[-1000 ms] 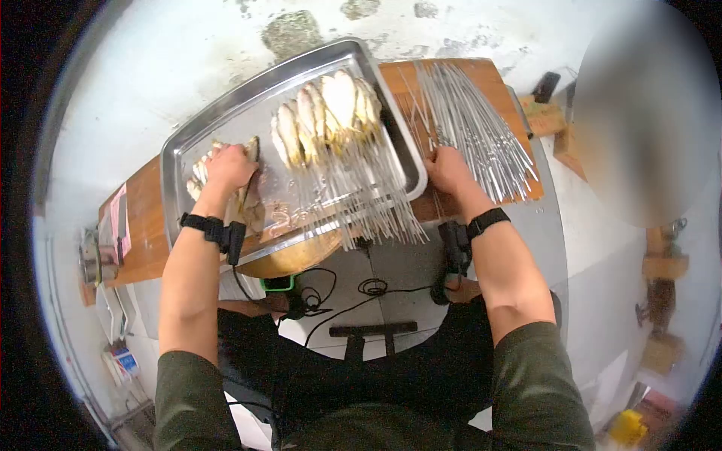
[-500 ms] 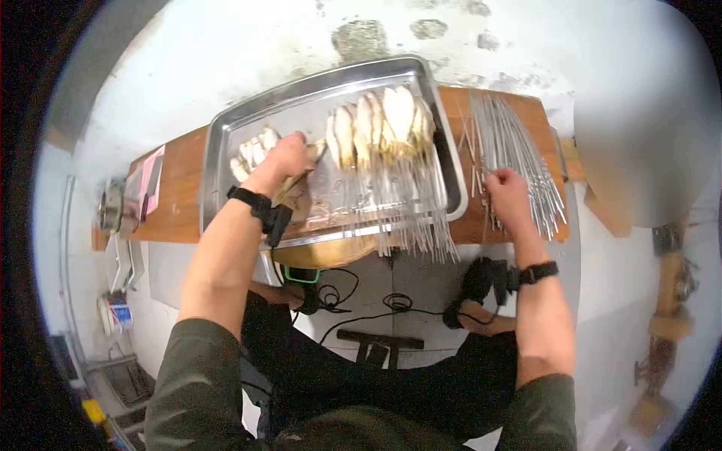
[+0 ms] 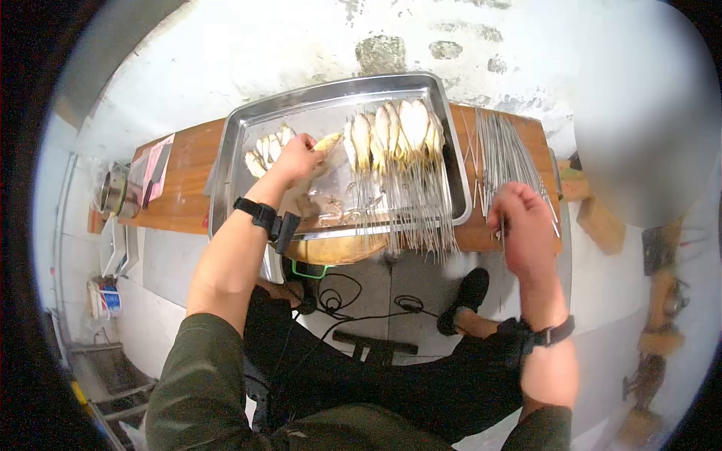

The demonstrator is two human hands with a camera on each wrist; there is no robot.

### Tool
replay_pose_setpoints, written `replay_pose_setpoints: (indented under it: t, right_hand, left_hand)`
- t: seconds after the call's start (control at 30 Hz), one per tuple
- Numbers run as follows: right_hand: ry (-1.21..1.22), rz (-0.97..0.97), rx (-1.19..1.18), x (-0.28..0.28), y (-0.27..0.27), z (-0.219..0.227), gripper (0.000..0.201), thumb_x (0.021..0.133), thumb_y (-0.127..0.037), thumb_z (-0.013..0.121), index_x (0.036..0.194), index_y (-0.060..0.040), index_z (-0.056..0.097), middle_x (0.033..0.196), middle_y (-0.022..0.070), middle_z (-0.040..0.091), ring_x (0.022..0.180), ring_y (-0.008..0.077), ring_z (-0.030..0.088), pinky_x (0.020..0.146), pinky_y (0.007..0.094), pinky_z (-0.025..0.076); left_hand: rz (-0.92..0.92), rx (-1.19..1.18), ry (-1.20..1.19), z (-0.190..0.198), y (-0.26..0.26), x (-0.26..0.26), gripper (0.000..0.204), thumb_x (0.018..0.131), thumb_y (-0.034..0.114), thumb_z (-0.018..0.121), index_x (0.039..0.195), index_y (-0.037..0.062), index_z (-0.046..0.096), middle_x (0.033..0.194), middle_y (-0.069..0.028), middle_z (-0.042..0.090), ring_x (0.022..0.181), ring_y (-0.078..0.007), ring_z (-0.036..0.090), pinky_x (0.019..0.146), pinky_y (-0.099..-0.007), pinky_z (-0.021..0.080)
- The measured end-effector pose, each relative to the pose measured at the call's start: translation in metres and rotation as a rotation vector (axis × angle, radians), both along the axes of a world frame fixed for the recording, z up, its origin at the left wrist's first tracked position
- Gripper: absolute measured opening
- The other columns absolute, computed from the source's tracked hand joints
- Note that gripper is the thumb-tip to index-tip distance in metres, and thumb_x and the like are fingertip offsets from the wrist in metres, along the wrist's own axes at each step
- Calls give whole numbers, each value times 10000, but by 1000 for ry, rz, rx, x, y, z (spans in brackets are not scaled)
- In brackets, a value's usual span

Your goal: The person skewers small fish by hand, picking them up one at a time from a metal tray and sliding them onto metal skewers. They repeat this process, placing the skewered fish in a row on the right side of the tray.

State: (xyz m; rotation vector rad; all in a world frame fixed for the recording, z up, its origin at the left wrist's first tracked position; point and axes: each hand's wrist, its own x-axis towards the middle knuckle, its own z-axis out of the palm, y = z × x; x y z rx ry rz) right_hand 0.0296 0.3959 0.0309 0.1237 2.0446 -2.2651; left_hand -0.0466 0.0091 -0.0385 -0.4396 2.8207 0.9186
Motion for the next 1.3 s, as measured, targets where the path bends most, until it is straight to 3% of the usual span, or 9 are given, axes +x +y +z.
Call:
replay_pose_setpoints:
  t: [0.03, 0.1, 0.13, 0.2, 0.3, 0.6, 0.77, 0.9, 1.3]
  right_hand:
    - [-64, 0, 2, 11, -10, 0, 93, 870, -80, 571, 912, -3, 600, 666, 34, 591, 572, 104, 543, 535, 235, 439]
    - [-144, 72, -90, 35, -33, 0, 160, 881, -81, 572, 1003, 21, 587, 681, 40, 590, 574, 112, 541, 535, 246, 443]
    - [-136, 90, -85, 44, -45, -5, 160, 881, -81, 572, 1003, 21, 587, 681, 40, 590, 574, 112, 541, 535, 246, 443]
    - [-167, 187, -193, 58, -69, -16, 171, 893, -78, 562, 1026, 30, 555, 693, 46, 585, 575, 113, 536, 527, 254, 439]
    - [-192, 341, -133, 70, -101, -23, 156, 909, -83, 542, 1021, 25, 532, 716, 46, 580, 581, 105, 524, 530, 255, 437]
    - [-180, 396, 42, 73, -146, -43, 108, 937, -88, 486, 1016, -16, 470, 732, 39, 554, 540, 93, 482, 480, 229, 387]
    - [-202, 409, 122, 59, -151, -61, 127, 935, -107, 503, 1006, -3, 499, 718, 43, 575, 608, 94, 518, 554, 242, 434]
    - [-86, 382, 125, 48, -160, -75, 106, 939, -70, 482, 1023, -9, 460, 687, 34, 533, 528, 89, 458, 475, 228, 380]
    - [-11, 482, 181, 44, -167, -82, 147, 933, -80, 512, 1051, 3, 541, 698, 17, 557, 538, 67, 477, 477, 215, 379]
  left_hand:
    - [8, 4, 10, 3, 0, 5, 265, 760, 179, 689, 911, -17, 594, 847, -154, 661, 804, -242, 654, 691, -341, 515]
    - [239, 678, 46, 6, -2, 18, 230, 854, 148, 630, 1011, -8, 565, 927, -97, 643, 837, -176, 647, 684, -298, 530]
    - [253, 682, 60, 5, -6, 24, 230, 854, 148, 630, 1011, -8, 565, 927, -97, 643, 837, -176, 647, 684, -298, 530]
    - [233, 1206, 143, 5, -11, 37, 207, 930, 112, 543, 1104, 1, 523, 999, -91, 625, 878, -187, 644, 723, -305, 552]
    - [340, 1410, 220, 28, -4, 62, 195, 945, 85, 510, 1118, -3, 520, 1003, -105, 627, 907, -205, 641, 763, -336, 558]
    - [316, 1591, 299, 35, -4, 80, 304, 987, 112, 386, 1273, 14, 416, 1226, -179, 553, 1097, -291, 581, 912, -430, 515]
    - [341, 1594, 304, 41, -4, 66, 318, 996, 159, 383, 1282, 23, 414, 1237, -174, 550, 1097, -292, 579, 897, -434, 512]
    - [357, 1754, 260, 38, -11, 54, 368, 1012, 272, 346, 1298, 53, 422, 1188, -153, 585, 1032, -273, 596, 868, -415, 493]
    - [338, 1864, 366, 36, -27, 46, 418, 1017, 287, 300, 1296, 2, 426, 1232, -183, 560, 1130, -300, 562, 933, -437, 478]
